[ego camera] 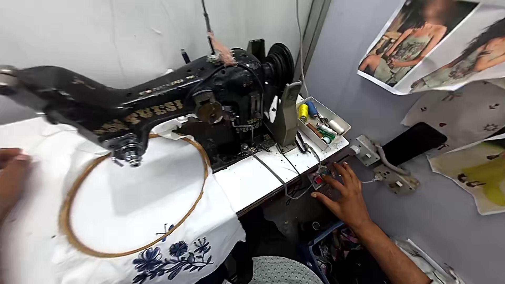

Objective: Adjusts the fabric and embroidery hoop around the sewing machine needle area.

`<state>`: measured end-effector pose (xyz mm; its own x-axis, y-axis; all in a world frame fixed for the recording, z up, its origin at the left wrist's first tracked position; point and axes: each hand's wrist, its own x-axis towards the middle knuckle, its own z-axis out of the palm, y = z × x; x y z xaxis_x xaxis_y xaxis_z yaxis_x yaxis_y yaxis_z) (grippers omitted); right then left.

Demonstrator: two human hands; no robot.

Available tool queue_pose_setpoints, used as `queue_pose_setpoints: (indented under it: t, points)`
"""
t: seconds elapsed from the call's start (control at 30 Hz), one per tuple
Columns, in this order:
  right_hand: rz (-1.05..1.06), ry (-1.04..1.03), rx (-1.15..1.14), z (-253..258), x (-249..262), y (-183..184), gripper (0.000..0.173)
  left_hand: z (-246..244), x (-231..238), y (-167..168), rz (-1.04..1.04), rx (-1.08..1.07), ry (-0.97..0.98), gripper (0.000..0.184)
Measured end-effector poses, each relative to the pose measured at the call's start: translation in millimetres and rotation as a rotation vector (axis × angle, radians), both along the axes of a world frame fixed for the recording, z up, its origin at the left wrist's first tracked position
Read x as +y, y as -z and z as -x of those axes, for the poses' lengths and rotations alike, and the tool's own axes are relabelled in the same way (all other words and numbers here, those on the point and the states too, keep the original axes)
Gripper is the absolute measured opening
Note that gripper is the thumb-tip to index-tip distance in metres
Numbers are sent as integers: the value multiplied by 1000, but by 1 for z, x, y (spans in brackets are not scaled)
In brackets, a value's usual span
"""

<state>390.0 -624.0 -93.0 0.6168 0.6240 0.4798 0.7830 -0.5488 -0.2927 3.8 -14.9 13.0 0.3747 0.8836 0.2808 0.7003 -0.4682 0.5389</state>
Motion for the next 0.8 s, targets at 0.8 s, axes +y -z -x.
queue_pose_setpoints:
  t: [0.8]
  points:
    - [158, -840, -65, 103, 377, -139, 18, -62, -63, -26, -251, 161, 730, 12]
